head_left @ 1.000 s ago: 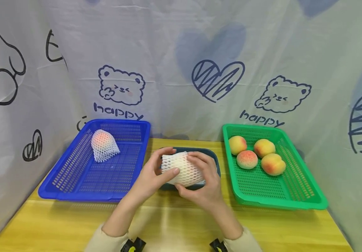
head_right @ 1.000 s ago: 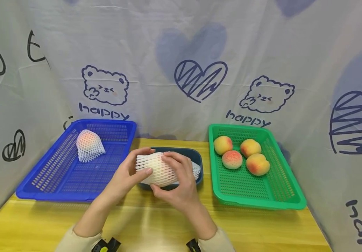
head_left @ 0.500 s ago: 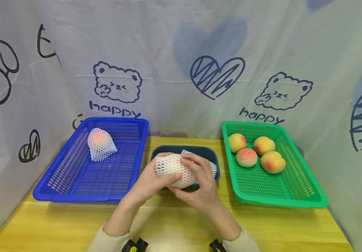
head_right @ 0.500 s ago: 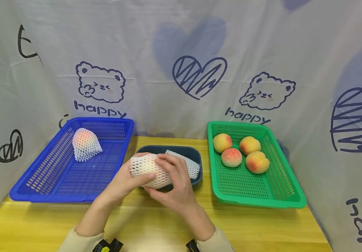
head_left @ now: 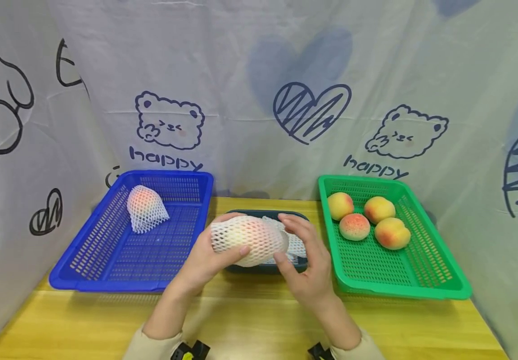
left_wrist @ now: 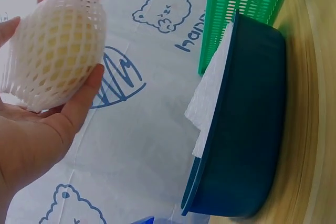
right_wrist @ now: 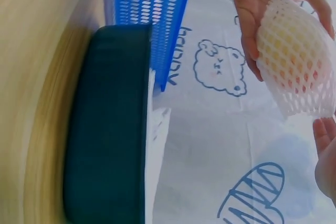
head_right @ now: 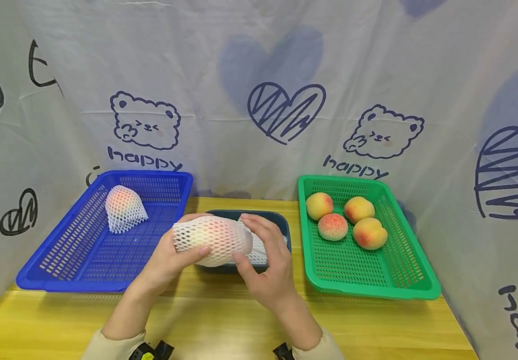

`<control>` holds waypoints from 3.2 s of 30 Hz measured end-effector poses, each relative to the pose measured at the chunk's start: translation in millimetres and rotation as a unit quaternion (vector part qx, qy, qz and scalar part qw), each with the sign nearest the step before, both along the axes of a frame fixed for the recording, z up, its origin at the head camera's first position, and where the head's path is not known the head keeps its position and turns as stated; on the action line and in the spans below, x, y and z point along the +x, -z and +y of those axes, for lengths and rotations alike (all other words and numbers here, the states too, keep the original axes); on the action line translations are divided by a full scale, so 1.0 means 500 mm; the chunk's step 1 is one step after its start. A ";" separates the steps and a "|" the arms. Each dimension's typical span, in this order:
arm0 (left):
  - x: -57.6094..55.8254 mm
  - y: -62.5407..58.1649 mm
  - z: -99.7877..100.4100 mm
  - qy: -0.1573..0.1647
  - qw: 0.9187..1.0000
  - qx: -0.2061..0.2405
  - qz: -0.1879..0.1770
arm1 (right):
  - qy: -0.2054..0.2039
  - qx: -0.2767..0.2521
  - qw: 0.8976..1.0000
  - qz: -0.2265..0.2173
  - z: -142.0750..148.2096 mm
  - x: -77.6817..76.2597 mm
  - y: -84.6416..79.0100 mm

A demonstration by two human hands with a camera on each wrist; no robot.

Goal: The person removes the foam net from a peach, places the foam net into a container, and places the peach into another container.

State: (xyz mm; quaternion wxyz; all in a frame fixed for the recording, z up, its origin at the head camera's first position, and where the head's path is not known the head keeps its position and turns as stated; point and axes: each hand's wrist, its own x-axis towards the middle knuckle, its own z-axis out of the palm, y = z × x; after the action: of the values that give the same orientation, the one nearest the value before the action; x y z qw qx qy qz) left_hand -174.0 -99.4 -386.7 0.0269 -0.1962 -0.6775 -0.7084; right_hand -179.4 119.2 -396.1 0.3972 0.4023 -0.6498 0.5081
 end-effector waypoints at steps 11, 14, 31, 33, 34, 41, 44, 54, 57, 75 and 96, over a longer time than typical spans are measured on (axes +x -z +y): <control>-0.001 0.003 -0.008 0.018 0.996 0.064 0.051 | -0.068 -0.122 0.982 -0.130 0.007 0.008 0.007; -0.001 0.004 -0.009 0.027 0.996 0.066 0.056 | -0.061 -0.116 0.976 -0.171 0.008 0.010 0.010; -0.004 0.012 -0.010 0.034 0.996 0.055 0.057 | -0.060 -0.007 0.959 -0.276 0.013 0.007 0.013; -0.005 0.013 -0.009 0.040 0.996 0.055 0.056 | -0.056 -0.007 0.960 -0.275 0.012 0.006 0.013; -0.005 0.013 -0.009 0.042 0.996 0.054 0.055 | -0.057 -0.010 0.962 -0.267 0.012 0.005 0.014; -0.009 0.015 -0.007 0.049 0.997 0.039 0.043 | -0.088 -0.031 0.972 -0.216 0.016 0.002 0.016; -0.010 0.016 -0.005 0.050 0.998 0.024 0.039 | -0.111 -0.035 0.973 -0.198 0.015 0.001 0.016; -0.011 0.019 -0.002 0.058 0.998 -0.013 0.027 | -0.139 -0.018 0.962 -0.234 0.014 0.007 0.014; -0.013 0.019 -0.003 0.061 0.997 -0.026 0.025 | -0.142 -0.016 0.961 -0.237 0.012 0.006 0.017; -0.015 0.031 -0.004 0.065 0.993 -0.093 0.016 | -0.110 0.011 0.928 -0.355 -0.002 0.007 0.027; -0.018 0.034 -0.006 0.056 0.993 -0.101 0.033 | -0.072 0.033 0.943 -0.324 0.009 0.001 0.024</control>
State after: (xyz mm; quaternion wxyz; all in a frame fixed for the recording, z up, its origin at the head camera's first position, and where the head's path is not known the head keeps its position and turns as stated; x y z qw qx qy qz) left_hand -182.8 -102.2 -403.8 -0.0106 -0.2589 -0.7320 -0.6301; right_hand -178.9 123.9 -408.0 0.1146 0.2747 -0.7293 0.6161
